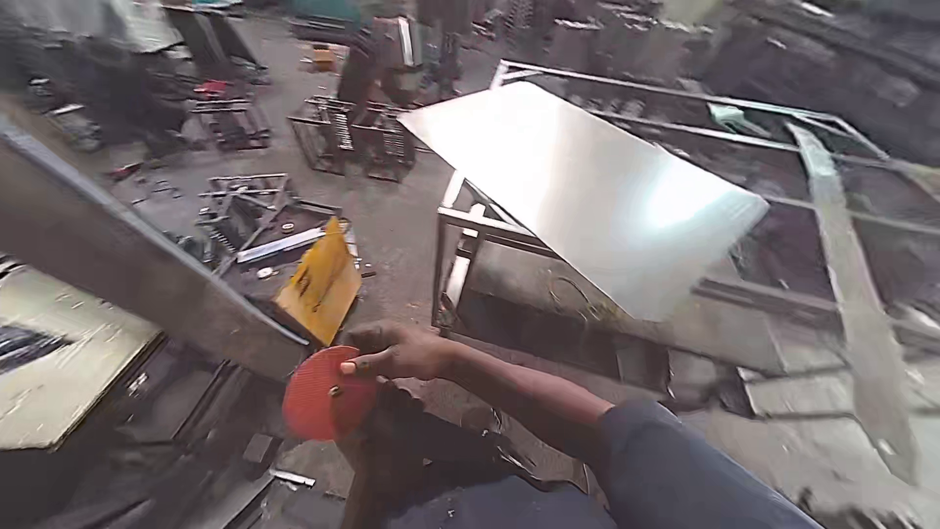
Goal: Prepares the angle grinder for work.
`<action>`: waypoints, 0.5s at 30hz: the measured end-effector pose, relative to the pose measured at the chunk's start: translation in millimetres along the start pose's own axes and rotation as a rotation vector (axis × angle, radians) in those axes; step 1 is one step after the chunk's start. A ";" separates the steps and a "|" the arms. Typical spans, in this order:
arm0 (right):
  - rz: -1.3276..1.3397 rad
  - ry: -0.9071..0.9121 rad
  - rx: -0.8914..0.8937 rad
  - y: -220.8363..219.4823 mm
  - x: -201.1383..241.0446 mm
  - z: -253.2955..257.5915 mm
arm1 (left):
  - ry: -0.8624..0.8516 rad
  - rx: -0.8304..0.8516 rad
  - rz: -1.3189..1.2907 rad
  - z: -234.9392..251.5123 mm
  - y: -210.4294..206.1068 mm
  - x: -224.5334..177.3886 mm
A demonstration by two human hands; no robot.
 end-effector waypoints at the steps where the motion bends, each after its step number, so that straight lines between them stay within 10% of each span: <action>1: 0.173 0.044 -0.056 8.4 0.7 -8.0 | 0.018 0.013 -0.102 4.8 10.3 13.9; 4: 0.393 -0.049 -0.357 54.0 -47.9 -42.9 | 0.170 -0.205 -0.272 3.6 30.5 32.2; 7: 0.311 -0.430 -0.641 101.8 -163.1 -106.5 | 0.242 0.046 -0.411 0.2 57.8 46.7; 10: 0.131 -0.920 -0.776 128.4 -280.8 -191.3 | 0.256 -0.475 -0.255 4.4 6.9 41.3; 13: 0.186 -0.972 -1.071 172.4 -354.3 -250.8 | 0.065 -0.838 -0.026 5.9 -38.9 46.1; 15: 0.229 -1.013 -1.277 209.9 -359.7 -269.6 | 0.046 -0.705 -0.061 7.4 -26.0 54.7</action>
Point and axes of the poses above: each hand's wrist, its own z-axis towards the middle knuckle, its own y-axis out of the back of the hand, x = y × z, the point moved 7 cm from there along z, towards the middle knuckle, and after that the axes turned 7 degrees about -x, right-handed, at the moved point
